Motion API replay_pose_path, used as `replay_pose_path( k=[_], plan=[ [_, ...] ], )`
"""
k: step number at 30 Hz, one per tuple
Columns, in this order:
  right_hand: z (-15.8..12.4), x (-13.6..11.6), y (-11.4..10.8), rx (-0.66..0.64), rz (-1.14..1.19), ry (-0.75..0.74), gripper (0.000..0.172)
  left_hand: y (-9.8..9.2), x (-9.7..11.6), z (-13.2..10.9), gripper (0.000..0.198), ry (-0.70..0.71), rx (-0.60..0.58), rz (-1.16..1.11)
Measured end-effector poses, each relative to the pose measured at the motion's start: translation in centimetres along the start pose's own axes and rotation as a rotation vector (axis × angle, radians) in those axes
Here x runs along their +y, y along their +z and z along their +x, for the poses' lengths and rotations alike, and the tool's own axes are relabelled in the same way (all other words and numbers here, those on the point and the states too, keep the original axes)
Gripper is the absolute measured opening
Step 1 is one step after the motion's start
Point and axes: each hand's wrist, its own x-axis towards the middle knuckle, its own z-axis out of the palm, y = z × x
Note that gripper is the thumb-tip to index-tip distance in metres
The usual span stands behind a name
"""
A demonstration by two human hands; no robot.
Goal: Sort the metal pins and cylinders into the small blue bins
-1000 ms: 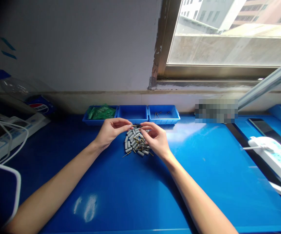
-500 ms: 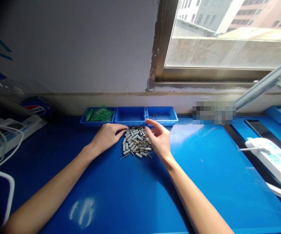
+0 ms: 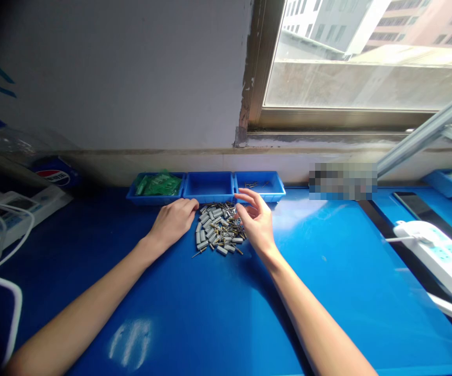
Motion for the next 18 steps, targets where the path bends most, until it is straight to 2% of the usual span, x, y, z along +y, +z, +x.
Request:
replay_pose_path(
  k=[5,8,13,15,18],
  plan=[
    [0.0,0.1,0.1,-0.020,0.015,0.010,0.030,0.4,0.2,-0.7,0.021,-0.050,0.030,0.012],
    [0.0,0.1,0.3,-0.027,0.043,0.009,0.026,0.7,0.2,-1.4,0.023,-0.050,0.145,-0.065],
    [-0.2,0.0,0.6,-0.054,0.038,-0.012,0.024,0.9,0.9,-1.6,0.013,0.042,0.393,-0.538],
    [-0.4,0.1,0.8,-0.083,0.017,-0.013,0.025,0.9,1.5,-1.3,0.007,0.031,0.442,-0.721],
    [-0.9,0.3,1.0,-0.119,-0.019,-0.012,0.029,1.1,2.6,-0.7,0.011,-0.008,0.466,-0.951]
  ],
)
